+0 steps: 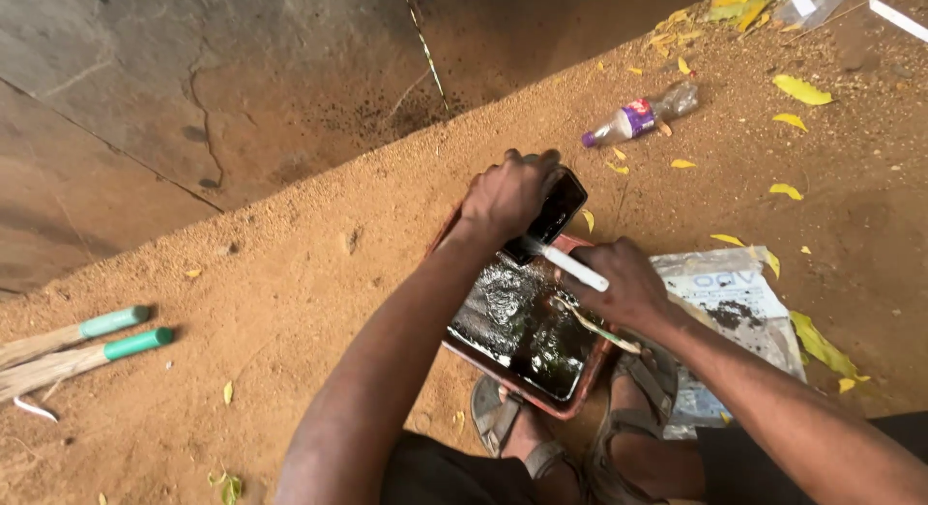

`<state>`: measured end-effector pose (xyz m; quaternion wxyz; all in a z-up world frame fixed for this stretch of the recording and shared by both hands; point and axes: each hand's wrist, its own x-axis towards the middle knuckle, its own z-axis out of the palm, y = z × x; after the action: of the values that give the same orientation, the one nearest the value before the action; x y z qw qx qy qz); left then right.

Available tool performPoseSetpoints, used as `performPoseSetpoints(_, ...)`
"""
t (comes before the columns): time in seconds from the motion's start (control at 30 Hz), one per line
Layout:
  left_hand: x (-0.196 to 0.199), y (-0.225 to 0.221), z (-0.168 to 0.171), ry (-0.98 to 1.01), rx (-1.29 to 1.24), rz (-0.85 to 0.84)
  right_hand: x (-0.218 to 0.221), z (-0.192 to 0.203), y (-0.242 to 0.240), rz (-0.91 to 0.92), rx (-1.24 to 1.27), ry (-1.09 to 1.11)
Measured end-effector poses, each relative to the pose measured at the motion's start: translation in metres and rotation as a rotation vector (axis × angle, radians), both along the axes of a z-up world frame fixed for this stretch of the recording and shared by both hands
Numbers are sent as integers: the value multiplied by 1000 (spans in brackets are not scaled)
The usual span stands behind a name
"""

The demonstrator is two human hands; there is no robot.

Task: The recorder cleans a motorcycle carburetor using a brush, screwdriver, and cleaning fluid in a plastic tray.

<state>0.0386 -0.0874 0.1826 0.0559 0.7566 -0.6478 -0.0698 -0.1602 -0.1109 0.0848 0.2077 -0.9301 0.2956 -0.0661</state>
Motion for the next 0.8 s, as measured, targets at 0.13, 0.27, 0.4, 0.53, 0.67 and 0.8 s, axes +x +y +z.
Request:
performPoseSetpoints(0.13, 22, 6, -26, 25, 46, -83, -8, 3, -7, -74, 127, -338)
performPoseSetpoints(0.27, 32, 22, -44, -254, 172, -463, -20, 0, -24, 167, -8, -383)
performPoseSetpoints(0.4, 43, 36, -63, -774, 101, -806, -19, 0, -21, 163, 10, -259)
performPoseSetpoints(0.53, 77, 31, -134, -468, -320, -914, -15, 1, -15, 133, 55, 231)
performPoseSetpoints(0.67, 62, 39, -103, -307, -243, -911, -21, -1, -9, 219, -92, -251)
performPoseSetpoints(0.8, 53, 45, -88, -611, 221, -781, -14, 17, -5, 146, -111, 157)
